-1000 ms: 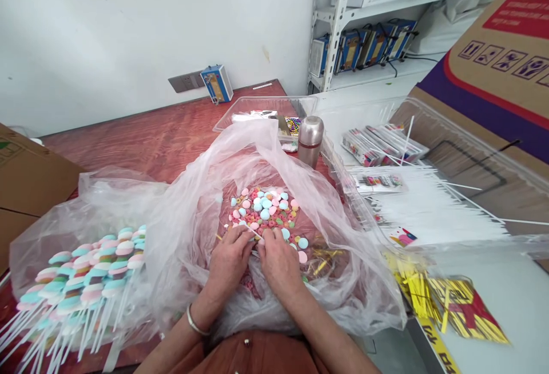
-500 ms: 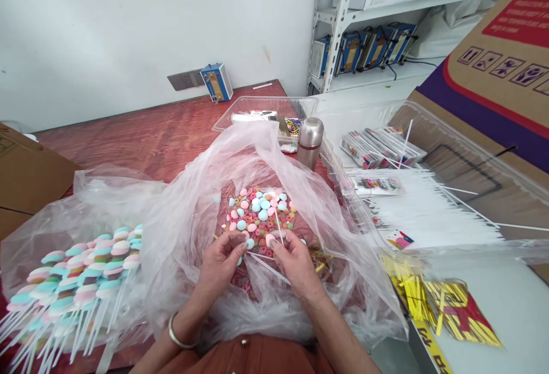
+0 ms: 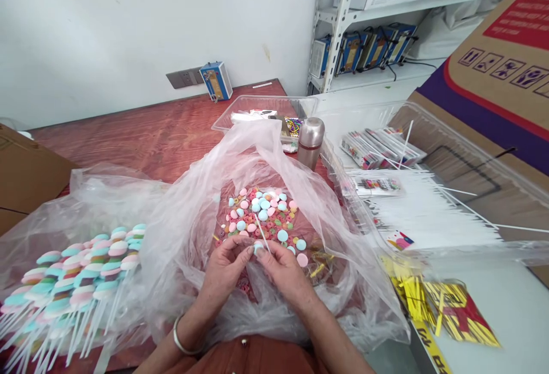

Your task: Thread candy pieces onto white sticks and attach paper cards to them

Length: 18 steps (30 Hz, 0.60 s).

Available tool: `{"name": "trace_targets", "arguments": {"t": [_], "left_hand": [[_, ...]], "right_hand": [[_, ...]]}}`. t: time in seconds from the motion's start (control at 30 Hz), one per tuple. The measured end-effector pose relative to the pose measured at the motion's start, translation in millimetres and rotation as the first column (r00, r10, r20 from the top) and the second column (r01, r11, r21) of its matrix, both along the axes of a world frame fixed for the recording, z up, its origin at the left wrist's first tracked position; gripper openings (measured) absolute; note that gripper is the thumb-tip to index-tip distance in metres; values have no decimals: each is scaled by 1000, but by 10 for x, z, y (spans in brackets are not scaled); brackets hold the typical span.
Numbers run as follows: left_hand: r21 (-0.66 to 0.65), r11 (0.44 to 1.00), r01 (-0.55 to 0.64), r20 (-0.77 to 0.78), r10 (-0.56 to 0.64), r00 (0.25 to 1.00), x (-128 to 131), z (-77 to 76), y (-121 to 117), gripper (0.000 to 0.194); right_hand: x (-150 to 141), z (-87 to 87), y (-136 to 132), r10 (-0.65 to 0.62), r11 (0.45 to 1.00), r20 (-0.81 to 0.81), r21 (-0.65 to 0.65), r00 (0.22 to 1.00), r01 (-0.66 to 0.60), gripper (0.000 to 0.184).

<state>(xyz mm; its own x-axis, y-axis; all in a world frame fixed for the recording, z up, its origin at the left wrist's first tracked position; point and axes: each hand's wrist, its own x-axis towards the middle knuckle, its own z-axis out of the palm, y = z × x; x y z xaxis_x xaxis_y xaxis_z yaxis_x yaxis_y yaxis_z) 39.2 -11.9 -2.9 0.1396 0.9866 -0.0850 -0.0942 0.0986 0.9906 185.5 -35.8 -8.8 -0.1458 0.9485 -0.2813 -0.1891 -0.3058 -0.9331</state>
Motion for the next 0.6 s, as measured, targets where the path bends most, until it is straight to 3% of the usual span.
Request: {"name": "trace_targets", "arguments": {"t": [0.13, 0.3, 0.43, 0.6], "left_hand": [[9, 1000, -2, -50, 3, 999, -29, 30, -6, 25], [37, 995, 91, -132, -85, 988, -107, 87, -1, 27], [-141, 986, 87, 28, -83, 996, -87, 97, -4, 25], [-267, 960, 78, 197, -25, 980, -21, 72, -2, 31]], "right_hand": [[15, 82, -14, -32, 983, 127, 185, 991, 8, 30], [43, 93, -35, -25, 977, 166, 212, 986, -11, 30], [29, 60, -62, -126, 981, 126, 161, 984, 105, 30], [32, 51, -83, -190, 962, 264, 243, 946, 126, 17]]}}
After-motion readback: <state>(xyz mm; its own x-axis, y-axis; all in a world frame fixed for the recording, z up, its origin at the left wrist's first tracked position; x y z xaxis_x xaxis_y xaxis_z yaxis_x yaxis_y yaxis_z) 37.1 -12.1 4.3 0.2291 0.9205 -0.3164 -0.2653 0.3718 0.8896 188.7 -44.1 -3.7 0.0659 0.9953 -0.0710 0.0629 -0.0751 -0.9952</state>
